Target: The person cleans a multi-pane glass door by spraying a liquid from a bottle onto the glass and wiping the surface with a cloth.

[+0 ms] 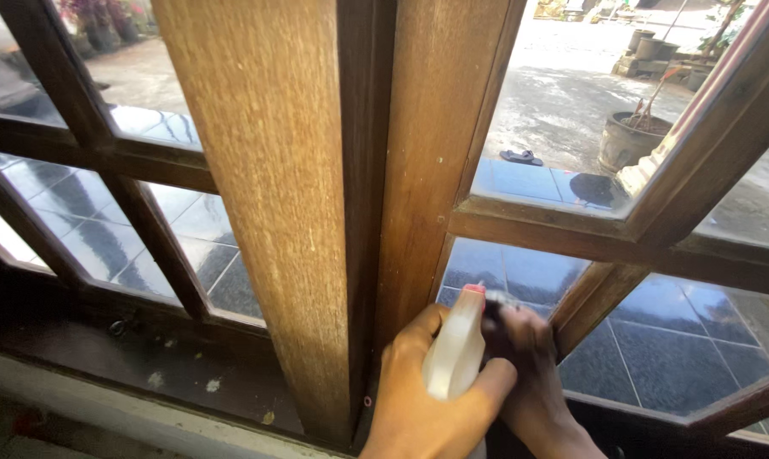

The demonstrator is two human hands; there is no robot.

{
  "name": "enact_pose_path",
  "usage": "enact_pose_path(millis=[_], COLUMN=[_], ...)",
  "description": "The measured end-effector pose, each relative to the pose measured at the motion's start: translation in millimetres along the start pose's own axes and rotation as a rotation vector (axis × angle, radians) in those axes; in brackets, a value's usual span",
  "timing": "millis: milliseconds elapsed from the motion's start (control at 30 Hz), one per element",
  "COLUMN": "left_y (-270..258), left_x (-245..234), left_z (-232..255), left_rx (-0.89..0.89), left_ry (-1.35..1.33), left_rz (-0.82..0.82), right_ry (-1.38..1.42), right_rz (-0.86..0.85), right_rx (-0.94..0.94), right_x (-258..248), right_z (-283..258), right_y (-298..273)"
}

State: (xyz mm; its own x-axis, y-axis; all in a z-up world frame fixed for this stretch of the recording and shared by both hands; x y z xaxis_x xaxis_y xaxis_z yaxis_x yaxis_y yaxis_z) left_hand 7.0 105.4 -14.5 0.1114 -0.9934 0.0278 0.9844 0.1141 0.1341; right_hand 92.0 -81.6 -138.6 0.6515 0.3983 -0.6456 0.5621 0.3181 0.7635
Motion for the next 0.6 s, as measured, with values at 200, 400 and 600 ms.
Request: enact_pose_path(millis=[200,400,600], left_y=[-4.8,-3.6,-3.6], left_x=[2.5,2.2,5.8], left_z=[9.5,28.1,31.7], left_rx=[0.035,0.027,0.002], left_ry=[-0.003,0.110,0.175], left_rz=[-0.005,0.054,0.046], right_ry=[0.085,0.263,1.061], right_rz=[0.203,0.296,-0.279], right_rx=[0.228,0.426,0.625], right_x=[-39.7,-12.5,34.1], right_z=[-25.1,-24.5,2.1], right_y=[23.4,34.3,-27.4])
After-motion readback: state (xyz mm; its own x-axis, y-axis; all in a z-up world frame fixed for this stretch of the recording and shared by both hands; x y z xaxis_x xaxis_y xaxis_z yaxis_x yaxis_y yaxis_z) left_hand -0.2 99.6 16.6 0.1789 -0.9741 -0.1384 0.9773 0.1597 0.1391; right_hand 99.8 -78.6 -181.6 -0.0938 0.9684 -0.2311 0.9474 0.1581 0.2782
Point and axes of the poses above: each hand's wrist, its own y-axis towards the middle knuckle, its own x-axis out of the palm, z = x × y, the point moved 2 cm from there along y, towards the middle knuckle, and after that the axes turned 6 degrees about x, right-handed, at the moved point
